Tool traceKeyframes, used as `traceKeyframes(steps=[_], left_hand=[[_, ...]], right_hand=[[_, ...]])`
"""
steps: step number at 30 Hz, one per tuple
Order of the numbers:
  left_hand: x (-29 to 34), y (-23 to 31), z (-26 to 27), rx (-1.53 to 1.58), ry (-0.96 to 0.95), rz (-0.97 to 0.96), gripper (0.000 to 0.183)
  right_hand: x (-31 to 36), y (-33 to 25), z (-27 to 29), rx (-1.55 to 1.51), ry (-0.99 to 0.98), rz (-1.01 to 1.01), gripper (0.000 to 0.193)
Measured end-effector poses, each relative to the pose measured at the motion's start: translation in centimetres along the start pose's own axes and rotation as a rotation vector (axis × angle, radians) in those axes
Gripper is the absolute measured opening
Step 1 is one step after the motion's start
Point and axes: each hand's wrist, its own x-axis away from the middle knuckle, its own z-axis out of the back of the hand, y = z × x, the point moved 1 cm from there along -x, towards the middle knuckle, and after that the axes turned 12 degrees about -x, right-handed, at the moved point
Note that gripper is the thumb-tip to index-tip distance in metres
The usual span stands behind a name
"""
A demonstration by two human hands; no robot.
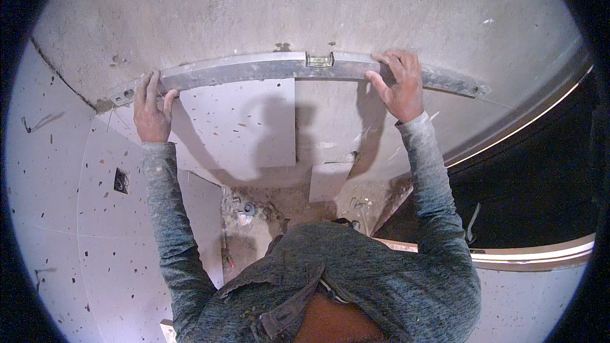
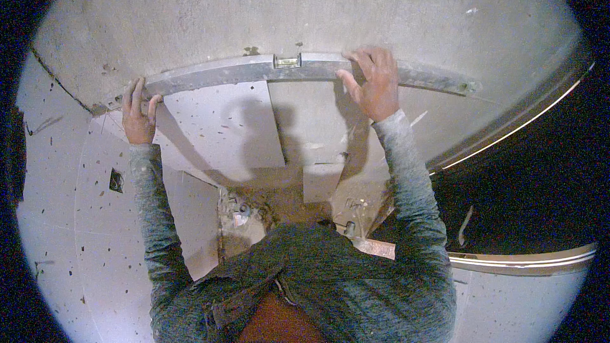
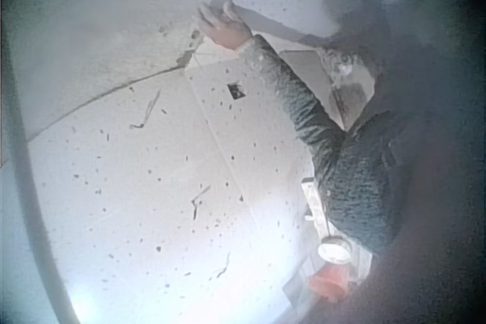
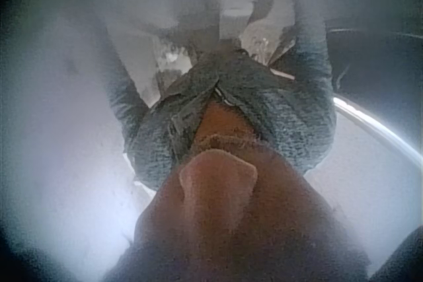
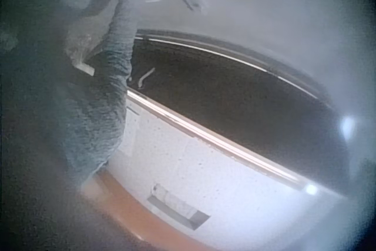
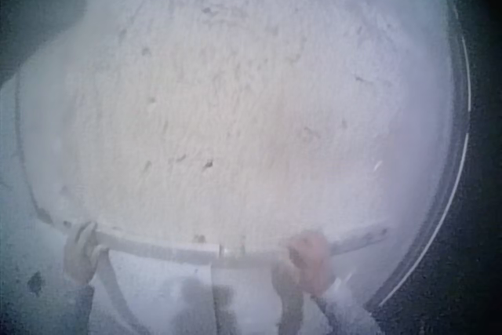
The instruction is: The person installs a white ceiling panel by first checking its alignment with a spirit level. They then secure the panel to the ceiling using a hammer and nails, repeatedly tapping the nails into place. The person rechecks the alignment with the spirit level after securing the panel.
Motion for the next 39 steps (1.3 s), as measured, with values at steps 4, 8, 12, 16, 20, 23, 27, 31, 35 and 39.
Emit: traceKeyframes(steps=[4,8,12,16,20,23,27,31,35,39], left_hand=[[-0.06,-0.06,0.03,0.007,0.007,-0.011,0.057],[-0.13,0.10,0.06,0.028,0.000,-0.002,0.057],[-0.21,0.14,0.19,0.031,-0.026,0.017,0.057],[-0.15,0.22,0.16,0.018,-0.005,0.007,0.058],[-0.16,0.33,0.17,0.007,-0.008,0.018,0.059],[-0.04,0.30,0.12,-0.011,-0.007,0.019,0.059],[-0.13,0.27,0.18,0.019,0.007,0.012,0.058],[-0.15,0.41,0.25,0.045,0.004,0.008,0.058],[-0.13,0.30,0.21,0.035,0.012,-0.004,0.057],[-0.01,0.18,-0.07,0.035,0.015,0.005,0.056]], right_hand=[[-0.06,0.07,-0.01,0.012,-0.003,0.017,0.041],[0.00,0.31,-0.17,-0.015,0.017,0.009,0.039],[-0.08,0.27,-0.19,-0.029,0.027,0.012,0.037],[-0.07,0.23,-0.18,-0.025,0.022,-0.001,0.038],[-0.11,0.26,-0.07,0.001,0.011,0.023,0.040],[-0.08,0.18,-0.03,0.014,-0.002,0.022,0.042],[-0.09,0.06,-0.01,0.010,0.002,0.011,0.041],[0.03,0.19,-0.08,0.012,0.002,0.012,0.041],[0.01,0.16,-0.09,0.018,-0.005,0.010,0.041],[0.01,0.11,-0.02,0.035,-0.009,0.006,0.040]])
